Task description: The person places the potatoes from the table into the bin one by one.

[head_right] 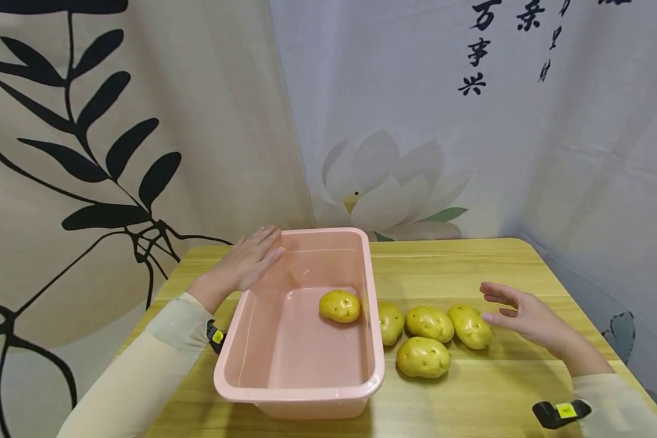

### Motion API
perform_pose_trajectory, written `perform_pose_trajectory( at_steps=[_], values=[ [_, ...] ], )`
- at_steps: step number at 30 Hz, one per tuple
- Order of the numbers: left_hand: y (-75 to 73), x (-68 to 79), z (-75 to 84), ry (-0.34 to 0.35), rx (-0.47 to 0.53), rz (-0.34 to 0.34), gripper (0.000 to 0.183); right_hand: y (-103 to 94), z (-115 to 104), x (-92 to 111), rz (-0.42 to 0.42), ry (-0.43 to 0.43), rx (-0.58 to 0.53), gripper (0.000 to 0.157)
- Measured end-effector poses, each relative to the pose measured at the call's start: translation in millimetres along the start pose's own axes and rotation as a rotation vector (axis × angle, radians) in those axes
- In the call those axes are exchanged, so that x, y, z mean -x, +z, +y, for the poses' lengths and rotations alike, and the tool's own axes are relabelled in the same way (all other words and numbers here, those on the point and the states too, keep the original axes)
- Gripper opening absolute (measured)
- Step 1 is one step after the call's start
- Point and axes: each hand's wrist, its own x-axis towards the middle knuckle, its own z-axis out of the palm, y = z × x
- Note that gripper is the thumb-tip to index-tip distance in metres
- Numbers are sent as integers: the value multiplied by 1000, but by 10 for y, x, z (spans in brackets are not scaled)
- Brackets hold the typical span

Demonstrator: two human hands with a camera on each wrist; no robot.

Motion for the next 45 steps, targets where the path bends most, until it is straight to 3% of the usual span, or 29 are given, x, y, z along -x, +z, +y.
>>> perform_pose_trajectory(
  at_steps=[11, 20, 30, 45],
  values=[
    [17, -2, -8, -2, 16, -1, 72, 117, 90, -33, -7, 20, 44, 60],
    [2, 10, 4, -8, 27, -4, 69, 202, 150, -57, -29, 37, -5, 61],
    [16, 5, 4, -13, 29, -4, 71, 316, 249, -127, -31, 24, 59, 64],
    [7, 11, 10, -6, 28, 9, 72, 376, 228, -142, -42, 80, 62, 65]
  ],
)
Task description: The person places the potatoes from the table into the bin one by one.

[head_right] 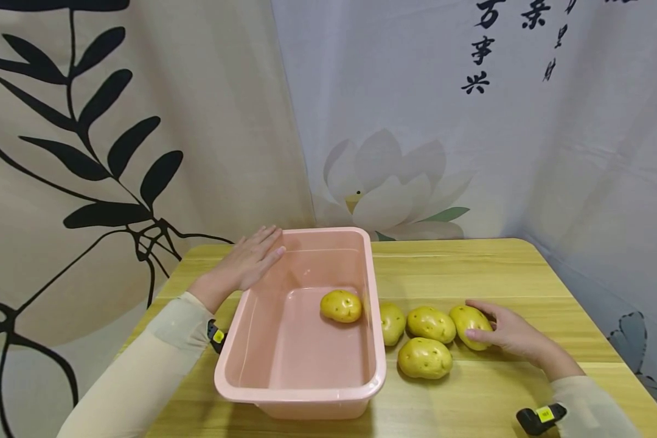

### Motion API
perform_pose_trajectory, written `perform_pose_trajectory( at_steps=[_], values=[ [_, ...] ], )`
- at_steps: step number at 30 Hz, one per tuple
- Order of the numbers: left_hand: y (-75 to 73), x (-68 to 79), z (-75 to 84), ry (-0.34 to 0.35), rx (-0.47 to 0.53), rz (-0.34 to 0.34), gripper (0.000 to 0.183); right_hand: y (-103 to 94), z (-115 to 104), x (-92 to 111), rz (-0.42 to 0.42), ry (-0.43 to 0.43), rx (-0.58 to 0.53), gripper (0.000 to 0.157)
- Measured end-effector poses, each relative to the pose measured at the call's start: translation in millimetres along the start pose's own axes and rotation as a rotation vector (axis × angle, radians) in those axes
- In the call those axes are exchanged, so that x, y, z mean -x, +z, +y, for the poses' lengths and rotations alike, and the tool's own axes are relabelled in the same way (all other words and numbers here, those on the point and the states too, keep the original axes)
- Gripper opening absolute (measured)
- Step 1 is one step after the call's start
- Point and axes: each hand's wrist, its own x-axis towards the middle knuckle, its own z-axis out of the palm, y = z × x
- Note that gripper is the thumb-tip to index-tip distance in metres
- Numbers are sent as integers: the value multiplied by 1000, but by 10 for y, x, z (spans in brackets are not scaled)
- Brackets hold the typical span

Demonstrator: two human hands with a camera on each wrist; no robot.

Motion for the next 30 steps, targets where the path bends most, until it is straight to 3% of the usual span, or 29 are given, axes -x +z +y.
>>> perform_pose_trajectory(
  at_steps=[11, 30],
  values=[
    [-1, 8, 1, -7, -10, -5, 74, 8, -21, 11, -12, 30, 7, 67],
    [14, -23, -14, -5, -4, -7, 75, 17, -10, 17, 50, 21, 35, 71]
  ],
)
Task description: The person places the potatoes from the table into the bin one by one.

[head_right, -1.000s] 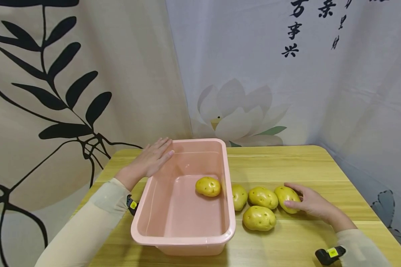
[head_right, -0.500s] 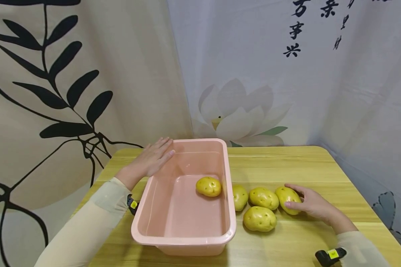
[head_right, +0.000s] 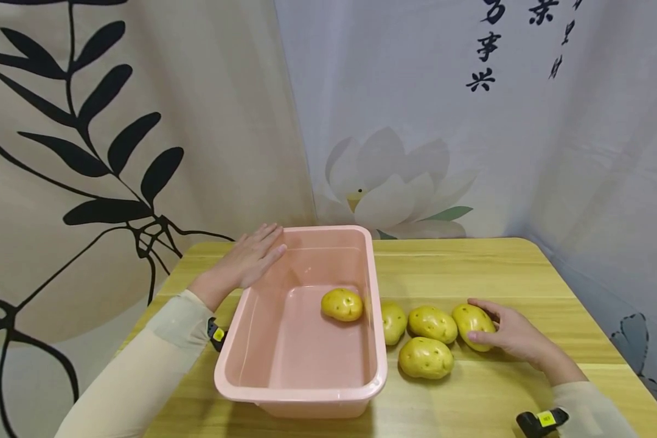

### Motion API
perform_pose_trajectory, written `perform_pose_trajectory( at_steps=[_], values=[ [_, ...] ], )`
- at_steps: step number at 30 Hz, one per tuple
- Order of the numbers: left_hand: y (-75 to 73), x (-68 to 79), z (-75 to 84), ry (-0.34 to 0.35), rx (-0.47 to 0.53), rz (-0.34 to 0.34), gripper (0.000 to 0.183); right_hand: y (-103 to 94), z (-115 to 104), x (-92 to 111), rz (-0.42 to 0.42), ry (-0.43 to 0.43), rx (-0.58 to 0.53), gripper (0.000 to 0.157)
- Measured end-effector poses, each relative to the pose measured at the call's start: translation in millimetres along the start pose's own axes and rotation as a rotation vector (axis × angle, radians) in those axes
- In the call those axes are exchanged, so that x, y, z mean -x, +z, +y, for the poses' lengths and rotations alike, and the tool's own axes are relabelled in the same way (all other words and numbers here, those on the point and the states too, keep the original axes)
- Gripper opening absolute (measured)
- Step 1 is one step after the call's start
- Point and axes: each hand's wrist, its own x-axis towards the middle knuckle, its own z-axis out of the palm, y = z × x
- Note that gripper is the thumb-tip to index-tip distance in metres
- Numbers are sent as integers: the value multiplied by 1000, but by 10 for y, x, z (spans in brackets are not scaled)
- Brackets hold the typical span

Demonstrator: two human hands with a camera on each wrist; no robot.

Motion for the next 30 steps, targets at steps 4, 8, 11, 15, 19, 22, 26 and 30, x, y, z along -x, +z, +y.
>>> perform_pose_trajectory(
  at_steps=[4, 8, 11, 15, 19, 22, 26, 30],
  values=[
    [-5, 0, -1, 1, -6, -1, 75, -4, -1, -5, 2, 5, -7, 71],
    [-11, 2, 5, -2, -8, -5, 75, -7, 7, -8, 3, 9, -19, 71],
    [-15, 5, 11, -2, -9, -8, 75, 2, 12, -10, 3, 5, -26, 71],
    [-20, 4, 17, -1, -6, -7, 75, 15, 17, -16, 2, 8, -37, 71],
    [-23, -3, 24, 1, 1, -7, 76, 21, 30, -11, 5, 13, -48, 72],
    [-22, -7, 24, -1, 1, -10, 76, 27, 40, -9, 13, 11, -44, 73],
    [-15, -4, 19, -1, 2, -10, 76, 34, 40, -7, 23, 1, -24, 74],
    [-6, -6, 8, 4, 8, 2, 75, 31, 25, -12, 36, -11, 1, 75]
  ],
)
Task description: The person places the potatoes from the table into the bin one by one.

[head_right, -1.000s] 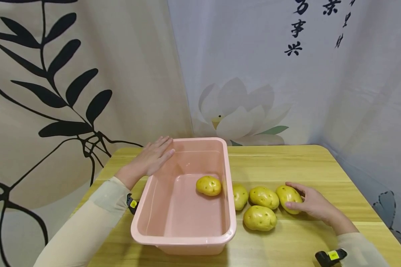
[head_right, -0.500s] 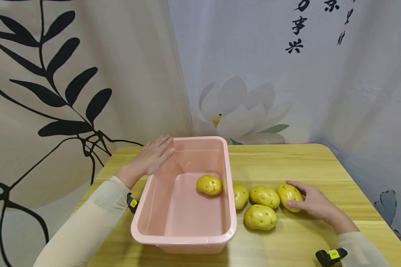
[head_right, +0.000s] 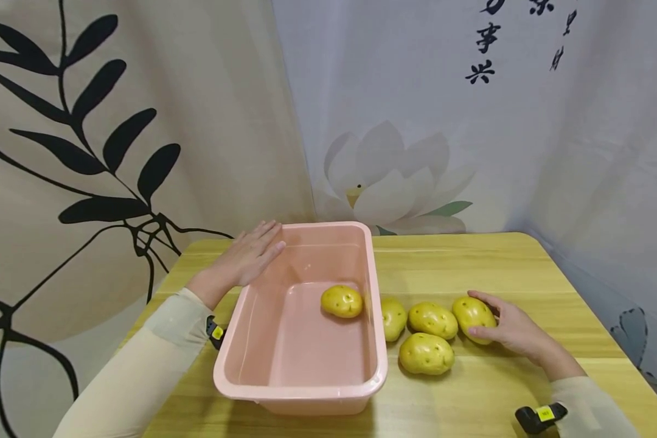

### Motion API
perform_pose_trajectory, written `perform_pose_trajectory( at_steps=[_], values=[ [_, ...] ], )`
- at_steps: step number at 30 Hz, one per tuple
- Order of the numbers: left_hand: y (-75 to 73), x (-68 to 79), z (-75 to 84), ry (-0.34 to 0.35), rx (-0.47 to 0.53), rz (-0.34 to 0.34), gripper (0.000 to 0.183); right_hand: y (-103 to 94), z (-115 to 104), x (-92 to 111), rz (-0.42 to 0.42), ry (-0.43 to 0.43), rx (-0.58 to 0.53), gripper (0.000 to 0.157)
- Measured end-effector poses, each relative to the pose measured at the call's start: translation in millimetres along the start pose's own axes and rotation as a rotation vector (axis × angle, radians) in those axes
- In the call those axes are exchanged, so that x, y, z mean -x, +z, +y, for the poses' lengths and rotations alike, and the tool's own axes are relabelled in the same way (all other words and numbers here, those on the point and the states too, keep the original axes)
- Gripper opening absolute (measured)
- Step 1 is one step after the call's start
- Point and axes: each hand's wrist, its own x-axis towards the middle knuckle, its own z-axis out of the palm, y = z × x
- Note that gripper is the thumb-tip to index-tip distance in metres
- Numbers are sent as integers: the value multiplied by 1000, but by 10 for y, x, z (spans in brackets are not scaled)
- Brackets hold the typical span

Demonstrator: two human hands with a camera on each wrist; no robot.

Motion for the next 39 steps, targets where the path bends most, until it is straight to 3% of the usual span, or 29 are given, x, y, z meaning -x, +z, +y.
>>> perform_pose_trajectory(
  at_steps=[13, 21, 39],
  values=[
    [-17, 12, 20, 1, 0, -11, 74, -9, -26, 10, 36, -12, 16, 77],
    [-27, 24, 31, -9, -9, -20, 74, -40, -108, 12, 72, -61, -43, 74],
    [-30, 9, 18, 8, -33, -1, 73, -179, -555, -76, 125, -129, -155, 73]
  ],
)
